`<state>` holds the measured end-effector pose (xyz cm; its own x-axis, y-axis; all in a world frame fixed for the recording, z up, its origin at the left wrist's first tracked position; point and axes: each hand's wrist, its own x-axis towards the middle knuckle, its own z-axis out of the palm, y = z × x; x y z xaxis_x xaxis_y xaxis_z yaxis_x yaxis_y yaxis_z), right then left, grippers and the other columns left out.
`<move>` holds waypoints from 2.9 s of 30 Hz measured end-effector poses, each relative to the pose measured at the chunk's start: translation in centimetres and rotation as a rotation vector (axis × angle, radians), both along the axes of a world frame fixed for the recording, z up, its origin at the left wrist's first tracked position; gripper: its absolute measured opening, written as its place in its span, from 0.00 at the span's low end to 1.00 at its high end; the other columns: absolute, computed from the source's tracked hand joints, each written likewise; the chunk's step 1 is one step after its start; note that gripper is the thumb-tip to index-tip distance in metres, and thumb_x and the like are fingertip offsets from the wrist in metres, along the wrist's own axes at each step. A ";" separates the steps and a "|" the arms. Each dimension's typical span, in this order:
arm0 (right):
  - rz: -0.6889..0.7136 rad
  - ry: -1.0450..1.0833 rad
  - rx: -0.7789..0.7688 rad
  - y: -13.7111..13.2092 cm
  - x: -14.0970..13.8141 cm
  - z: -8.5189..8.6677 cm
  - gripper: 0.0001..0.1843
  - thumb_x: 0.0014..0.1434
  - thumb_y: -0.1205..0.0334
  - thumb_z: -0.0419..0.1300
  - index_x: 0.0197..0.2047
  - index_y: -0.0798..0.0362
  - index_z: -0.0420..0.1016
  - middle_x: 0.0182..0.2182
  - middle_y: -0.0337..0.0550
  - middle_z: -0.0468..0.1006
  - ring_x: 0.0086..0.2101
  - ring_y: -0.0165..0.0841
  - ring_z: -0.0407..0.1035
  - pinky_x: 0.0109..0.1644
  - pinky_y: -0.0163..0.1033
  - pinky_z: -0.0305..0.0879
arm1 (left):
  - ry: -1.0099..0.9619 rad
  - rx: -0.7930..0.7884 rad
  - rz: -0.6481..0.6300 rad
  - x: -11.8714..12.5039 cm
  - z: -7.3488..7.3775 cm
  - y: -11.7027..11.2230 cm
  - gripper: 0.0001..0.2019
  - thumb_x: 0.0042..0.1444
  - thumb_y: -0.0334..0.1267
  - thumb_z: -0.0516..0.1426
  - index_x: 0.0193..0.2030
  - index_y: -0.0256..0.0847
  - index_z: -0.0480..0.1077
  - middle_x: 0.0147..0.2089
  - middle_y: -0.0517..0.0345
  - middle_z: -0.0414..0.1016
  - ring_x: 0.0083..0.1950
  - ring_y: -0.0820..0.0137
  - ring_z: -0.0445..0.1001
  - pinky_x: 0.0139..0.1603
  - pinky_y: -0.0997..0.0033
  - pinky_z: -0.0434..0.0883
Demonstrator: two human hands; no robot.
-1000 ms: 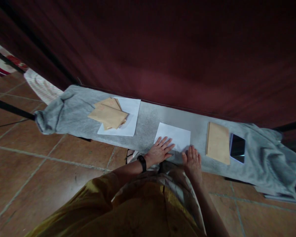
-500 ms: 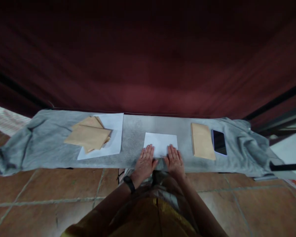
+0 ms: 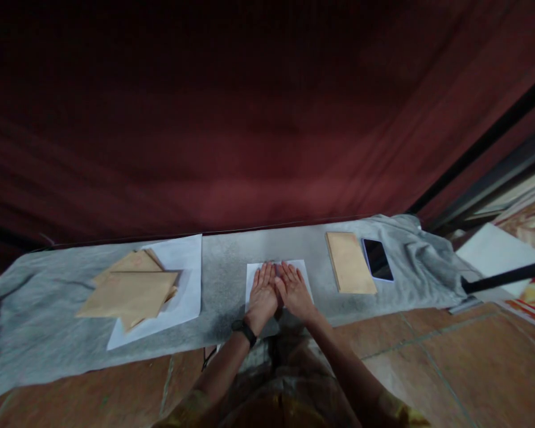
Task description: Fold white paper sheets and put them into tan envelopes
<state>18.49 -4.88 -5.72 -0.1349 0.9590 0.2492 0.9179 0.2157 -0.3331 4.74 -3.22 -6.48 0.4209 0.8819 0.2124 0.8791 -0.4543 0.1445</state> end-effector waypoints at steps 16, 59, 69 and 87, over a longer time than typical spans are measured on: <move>-0.233 -0.078 0.082 0.9 4.3 -2.5 0.32 0.75 0.51 0.41 0.72 0.60 0.59 0.69 0.59 0.63 0.67 0.49 0.58 0.70 0.60 0.50 | -0.042 0.072 0.242 -3.8 -1.4 1.2 0.30 0.68 0.38 0.43 0.74 0.30 0.55 0.74 0.40 0.58 0.76 0.57 0.55 0.74 0.48 0.57; -0.464 0.046 -0.204 -3.8 4.3 1.5 0.16 0.68 0.62 0.55 0.55 0.57 0.75 0.47 0.57 0.79 0.48 0.43 0.74 0.53 0.43 0.66 | -0.043 0.052 -0.140 -2.2 0.3 -6.9 0.25 0.72 0.41 0.46 0.72 0.38 0.59 0.73 0.49 0.62 0.75 0.60 0.59 0.75 0.49 0.58; -0.497 0.281 -0.257 -2.0 5.3 1.3 0.08 0.62 0.62 0.58 0.39 0.55 0.77 0.34 0.50 0.83 0.39 0.39 0.78 0.42 0.37 0.69 | -0.039 0.058 -0.116 -2.0 0.6 -6.9 0.24 0.71 0.40 0.46 0.71 0.37 0.61 0.71 0.48 0.65 0.74 0.60 0.60 0.74 0.49 0.60; -0.302 0.884 -0.198 -2.1 4.4 4.8 0.17 0.59 0.48 0.56 0.36 0.53 0.76 0.27 0.41 0.80 0.30 0.35 0.74 0.32 0.35 0.69 | -0.271 -0.009 -0.032 0.0 0.2 -6.5 0.32 0.65 0.37 0.53 0.74 0.37 0.52 0.74 0.40 0.58 0.74 0.53 0.59 0.72 0.44 0.62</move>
